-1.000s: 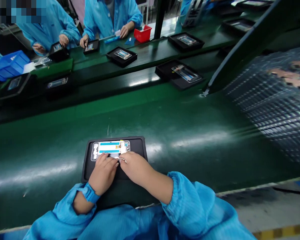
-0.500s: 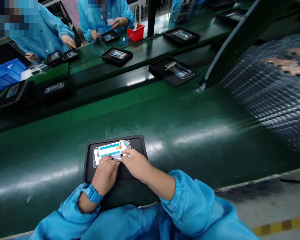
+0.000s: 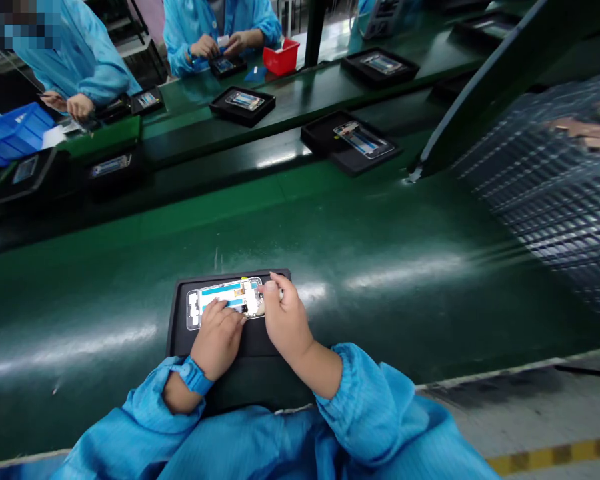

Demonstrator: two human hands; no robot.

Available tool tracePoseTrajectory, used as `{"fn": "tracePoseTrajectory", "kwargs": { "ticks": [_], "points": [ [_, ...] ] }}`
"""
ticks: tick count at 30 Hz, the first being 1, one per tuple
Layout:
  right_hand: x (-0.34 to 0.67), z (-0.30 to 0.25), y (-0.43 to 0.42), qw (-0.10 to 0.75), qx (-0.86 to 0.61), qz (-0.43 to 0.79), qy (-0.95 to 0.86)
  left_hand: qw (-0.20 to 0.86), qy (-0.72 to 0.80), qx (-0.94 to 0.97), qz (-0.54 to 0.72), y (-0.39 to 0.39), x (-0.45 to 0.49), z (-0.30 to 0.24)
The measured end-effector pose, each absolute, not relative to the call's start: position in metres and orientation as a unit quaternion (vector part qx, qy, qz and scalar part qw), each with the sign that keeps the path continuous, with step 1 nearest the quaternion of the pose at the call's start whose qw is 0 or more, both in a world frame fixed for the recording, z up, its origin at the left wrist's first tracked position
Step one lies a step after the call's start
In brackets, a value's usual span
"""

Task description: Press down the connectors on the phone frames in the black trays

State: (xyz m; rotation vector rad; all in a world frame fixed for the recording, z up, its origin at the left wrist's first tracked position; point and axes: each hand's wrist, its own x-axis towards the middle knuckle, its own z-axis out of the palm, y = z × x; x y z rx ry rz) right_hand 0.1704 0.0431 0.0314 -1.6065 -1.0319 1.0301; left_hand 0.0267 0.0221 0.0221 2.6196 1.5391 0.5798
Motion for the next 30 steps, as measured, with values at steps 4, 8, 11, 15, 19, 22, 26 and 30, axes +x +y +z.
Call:
{"fn": "tracePoseTrajectory", "kwargs": {
  "ticks": [4, 8, 11, 15, 19, 22, 26, 30],
  "points": [
    [0.167, 0.023, 0.037, 0.488, -0.624, 0.386, -0.473, 0.026, 0.508, 0.844, 0.169, 0.021, 0.027, 0.022],
    [0.166, 0.018, 0.035, 0.482, -0.615, 0.382, -0.494, 0.036, 0.513, 0.841, 0.166, 0.021, 0.028, 0.022],
    [0.167, 0.016, 0.034, 0.478, -0.62, 0.38, -0.492, 0.037, 0.514, 0.841, 0.167, 0.021, 0.029, 0.022],
    [0.167, 0.014, 0.033, 0.48, -0.619, 0.37, -0.499, 0.02, 0.512, 0.843, 0.163, 0.02, 0.03, 0.023],
    [0.167, 0.015, 0.034, 0.47, -0.614, 0.369, -0.516, 0.018, 0.513, 0.843, 0.16, 0.02, 0.03, 0.022],
    [0.167, 0.018, 0.034, 0.457, -0.613, 0.362, -0.533, 0.022, 0.516, 0.842, 0.157, 0.02, 0.03, 0.021],
    [0.166, 0.025, 0.035, 0.428, -0.62, 0.317, -0.576, 0.023, 0.515, 0.843, 0.153, 0.019, 0.029, 0.02],
    [0.163, 0.035, 0.04, 0.356, -0.581, 0.285, -0.674, 0.032, 0.514, 0.845, 0.146, 0.019, 0.028, 0.02]
  ]
}}
